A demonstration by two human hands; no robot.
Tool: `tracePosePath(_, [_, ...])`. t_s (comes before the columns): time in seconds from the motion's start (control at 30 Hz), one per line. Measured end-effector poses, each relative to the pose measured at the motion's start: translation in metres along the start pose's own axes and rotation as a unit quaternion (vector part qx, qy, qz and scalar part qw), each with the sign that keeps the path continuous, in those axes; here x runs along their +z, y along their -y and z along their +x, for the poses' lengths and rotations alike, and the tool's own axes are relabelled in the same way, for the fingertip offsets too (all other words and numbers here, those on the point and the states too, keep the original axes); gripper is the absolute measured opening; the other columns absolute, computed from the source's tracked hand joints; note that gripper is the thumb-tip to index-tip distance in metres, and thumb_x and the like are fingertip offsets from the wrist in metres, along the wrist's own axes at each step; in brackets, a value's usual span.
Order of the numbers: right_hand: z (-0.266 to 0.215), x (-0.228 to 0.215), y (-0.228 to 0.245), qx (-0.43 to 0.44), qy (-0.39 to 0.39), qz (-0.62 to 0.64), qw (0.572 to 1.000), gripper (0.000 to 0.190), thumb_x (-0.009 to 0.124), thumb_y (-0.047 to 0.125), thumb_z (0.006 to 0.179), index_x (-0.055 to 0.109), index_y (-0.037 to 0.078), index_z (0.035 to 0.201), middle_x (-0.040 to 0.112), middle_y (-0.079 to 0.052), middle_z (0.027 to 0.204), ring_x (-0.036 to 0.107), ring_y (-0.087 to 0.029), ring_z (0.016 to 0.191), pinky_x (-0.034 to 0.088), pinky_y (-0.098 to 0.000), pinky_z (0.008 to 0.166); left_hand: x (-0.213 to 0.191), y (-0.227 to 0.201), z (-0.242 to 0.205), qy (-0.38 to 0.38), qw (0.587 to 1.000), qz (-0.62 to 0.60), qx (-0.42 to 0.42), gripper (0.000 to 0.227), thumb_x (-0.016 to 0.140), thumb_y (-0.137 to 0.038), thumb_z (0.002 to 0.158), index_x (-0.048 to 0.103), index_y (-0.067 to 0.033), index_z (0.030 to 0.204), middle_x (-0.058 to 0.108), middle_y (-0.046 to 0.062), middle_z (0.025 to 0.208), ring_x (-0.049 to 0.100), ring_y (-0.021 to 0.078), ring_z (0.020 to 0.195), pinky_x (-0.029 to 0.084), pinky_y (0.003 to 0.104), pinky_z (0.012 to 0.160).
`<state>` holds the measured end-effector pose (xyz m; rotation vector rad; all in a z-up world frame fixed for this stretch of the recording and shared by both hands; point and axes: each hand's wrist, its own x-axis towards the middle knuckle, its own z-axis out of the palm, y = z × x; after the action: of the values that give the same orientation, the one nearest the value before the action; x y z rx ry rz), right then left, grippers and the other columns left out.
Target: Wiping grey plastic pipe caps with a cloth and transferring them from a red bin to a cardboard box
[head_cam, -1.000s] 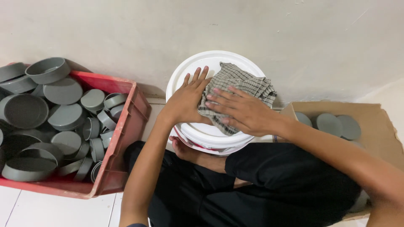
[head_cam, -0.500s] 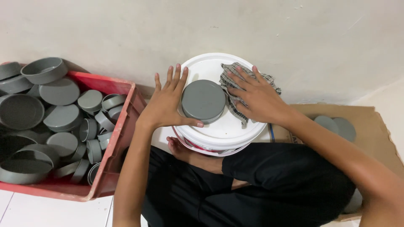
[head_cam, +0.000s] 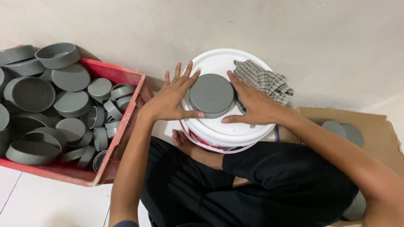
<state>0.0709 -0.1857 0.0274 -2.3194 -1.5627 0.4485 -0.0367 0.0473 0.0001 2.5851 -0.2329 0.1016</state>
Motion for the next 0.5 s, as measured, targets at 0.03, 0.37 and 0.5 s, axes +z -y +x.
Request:
tracePosePath(0.03, [0.001, 0.001, -0.003, -0.002, 0.001, -0.002, 1.000, 0.107, 0.068, 0.054, 0.074, 0.012, -0.010, 0.139, 0.020, -0.033, 0.142, 0.021, -0.040, 0.133, 0.006, -0.0454, 0.111, -0.001, -0.001, 0.001, -0.003, 1.000, 0.000, -0.001, 0.112, 0.073, -0.061, 0.060, 0.021, -0.0086, 0.144, 0.009, 0.019, 0.150, 0.002, 0.0440, 0.136, 0.000, 0.064, 0.105])
tracePosePath(0.37, [0.013, 0.010, -0.014, -0.006, -0.022, 0.018, 1.000, 0.105, 0.066, 0.060, 0.072, 0.019, -0.005, 0.141, 0.020, -0.026, 0.145, 0.011, -0.034, 0.138, 0.000, -0.0450, 0.111, 0.003, -0.010, -0.003, -0.001, 0.995, 0.087, -0.041, 0.118, 0.066, -0.076, 0.054, 0.034, 0.0013, 0.137, 0.015, 0.027, 0.147, 0.007, 0.0414, 0.137, -0.001, 0.064, 0.105])
tracePosePath(0.5, [0.015, 0.017, -0.016, -0.045, -0.055, 0.047, 0.996, 0.101, 0.071, 0.053, 0.072, 0.021, -0.001, 0.142, 0.020, -0.021, 0.147, 0.011, -0.032, 0.138, -0.002, -0.0451, 0.111, 0.004, -0.008, -0.006, -0.002, 0.996, 0.080, -0.025, 0.117, 0.068, -0.070, 0.058, 0.027, 0.0041, 0.139, 0.014, 0.029, 0.147, 0.009, 0.0408, 0.137, 0.001, 0.064, 0.105])
